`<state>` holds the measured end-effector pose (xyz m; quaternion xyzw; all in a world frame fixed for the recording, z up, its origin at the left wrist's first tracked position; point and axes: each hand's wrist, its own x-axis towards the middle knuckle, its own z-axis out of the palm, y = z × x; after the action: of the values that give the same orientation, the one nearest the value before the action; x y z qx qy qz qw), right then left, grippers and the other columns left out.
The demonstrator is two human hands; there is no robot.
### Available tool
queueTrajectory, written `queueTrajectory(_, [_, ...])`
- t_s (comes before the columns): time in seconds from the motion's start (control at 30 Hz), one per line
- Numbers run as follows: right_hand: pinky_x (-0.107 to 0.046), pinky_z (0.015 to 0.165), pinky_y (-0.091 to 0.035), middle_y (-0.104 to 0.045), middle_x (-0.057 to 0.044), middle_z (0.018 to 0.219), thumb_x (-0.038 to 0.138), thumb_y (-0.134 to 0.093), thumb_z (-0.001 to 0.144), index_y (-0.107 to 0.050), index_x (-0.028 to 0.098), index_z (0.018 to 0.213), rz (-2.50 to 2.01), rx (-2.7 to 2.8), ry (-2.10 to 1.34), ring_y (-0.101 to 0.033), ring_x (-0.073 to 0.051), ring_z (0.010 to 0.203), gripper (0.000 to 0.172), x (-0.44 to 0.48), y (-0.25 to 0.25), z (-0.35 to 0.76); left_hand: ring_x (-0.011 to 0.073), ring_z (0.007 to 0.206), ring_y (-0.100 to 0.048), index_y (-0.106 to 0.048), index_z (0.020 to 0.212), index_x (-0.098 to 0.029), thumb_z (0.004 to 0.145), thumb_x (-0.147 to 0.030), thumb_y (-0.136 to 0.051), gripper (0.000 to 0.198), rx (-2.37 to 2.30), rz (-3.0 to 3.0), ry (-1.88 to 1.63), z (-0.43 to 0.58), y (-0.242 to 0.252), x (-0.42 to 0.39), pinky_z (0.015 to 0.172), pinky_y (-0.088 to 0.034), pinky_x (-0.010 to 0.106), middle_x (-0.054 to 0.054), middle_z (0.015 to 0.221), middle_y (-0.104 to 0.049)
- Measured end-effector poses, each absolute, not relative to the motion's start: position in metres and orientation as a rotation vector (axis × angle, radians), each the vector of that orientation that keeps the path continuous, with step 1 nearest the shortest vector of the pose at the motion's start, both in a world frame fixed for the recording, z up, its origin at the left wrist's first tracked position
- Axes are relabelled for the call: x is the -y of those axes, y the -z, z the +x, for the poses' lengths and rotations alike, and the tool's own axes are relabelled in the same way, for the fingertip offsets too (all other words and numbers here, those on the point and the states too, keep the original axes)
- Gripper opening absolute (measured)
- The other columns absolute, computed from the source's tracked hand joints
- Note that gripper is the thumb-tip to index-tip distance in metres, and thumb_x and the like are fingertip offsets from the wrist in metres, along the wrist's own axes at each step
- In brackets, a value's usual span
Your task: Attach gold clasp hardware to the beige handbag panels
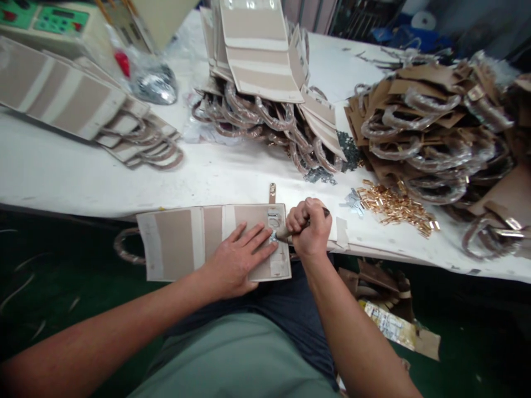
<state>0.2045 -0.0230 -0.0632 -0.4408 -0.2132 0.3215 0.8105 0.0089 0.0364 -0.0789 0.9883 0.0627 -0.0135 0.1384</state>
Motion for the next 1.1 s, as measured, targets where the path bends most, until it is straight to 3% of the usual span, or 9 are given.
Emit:
queueTrajectory(0.2, [-0.03, 0.055, -0.038, -0.05, 0.003, 0.056, 0.036, -0.071, 0.092, -0.052, 0.023, 0.059, -1.391, 1.106, -0.485, -0.046, -0.013, 0.053, 0.04, 0.022, 0.049, 0.172, 0.0391, 0.16, -0.023, -0.043, 0.159, -0.019, 0.077, -0.047, -0.081, 0.094, -0.205, 2.844, -0.02, 0.007, 0.08, -0.035, 0.132, -0.01, 0.06, 0.02, 0.17, -0.035])
queueTrajectory(0.43, [-0.029, 0.048, -0.034, -0.049, 0.005, 0.049, 0.047, -0.07, 0.095, -0.051, 0.024, 0.059, -1.384, 1.038, -0.7, -0.041, -0.013, 0.046, 0.046, 0.01, 0.035, 0.175, 0.0391, 0.157, -0.029, -0.05, 0.154, -0.025, 0.071, -0.047, -0.086, 0.093, -0.272, 2.818, -0.144, 0.003, 0.087, -0.031, 0.133, -0.012, 0.057, 0.018, 0.165, -0.039])
queueTrajectory(0.57, [-0.029, 0.052, -0.034, -0.049, 0.004, 0.053, 0.038, -0.068, 0.093, -0.051, 0.022, 0.058, -1.426, 1.272, -0.651, -0.043, -0.013, 0.051, 0.041, 0.006, 0.032, 0.162, 0.0411, 0.158, -0.025, -0.053, 0.151, -0.022, 0.069, -0.046, -0.087, 0.091, -0.274, 2.788, -0.183, 0.003, 0.091, -0.031, 0.132, -0.014, 0.059, 0.018, 0.168, -0.035])
queueTrajectory(0.73, [-0.029, 0.053, -0.033, -0.045, 0.005, 0.054, 0.032, -0.064, 0.09, -0.048, 0.021, 0.056, -1.464, 1.514, -0.586, -0.042, -0.012, 0.052, 0.039, 0.007, 0.034, 0.158, 0.0411, 0.157, -0.026, -0.051, 0.152, -0.021, 0.07, -0.041, -0.085, 0.091, -0.254, 2.765, -0.178, 0.002, 0.088, -0.032, 0.132, -0.018, 0.057, 0.015, 0.165, -0.043])
queueTrajectory(1.1, [-0.03, 0.045, -0.035, -0.046, 0.005, 0.051, 0.041, -0.074, 0.095, -0.05, 0.025, 0.062, -1.088, 0.995, -0.544, -0.041, -0.014, 0.044, 0.044, 0.024, 0.032, 0.176, 0.0413, 0.157, -0.029, -0.047, 0.157, -0.024, 0.074, -0.05, -0.086, 0.095, -0.248, 2.834, -0.135, -0.001, 0.087, -0.031, 0.131, -0.013, 0.059, 0.019, 0.164, -0.04])
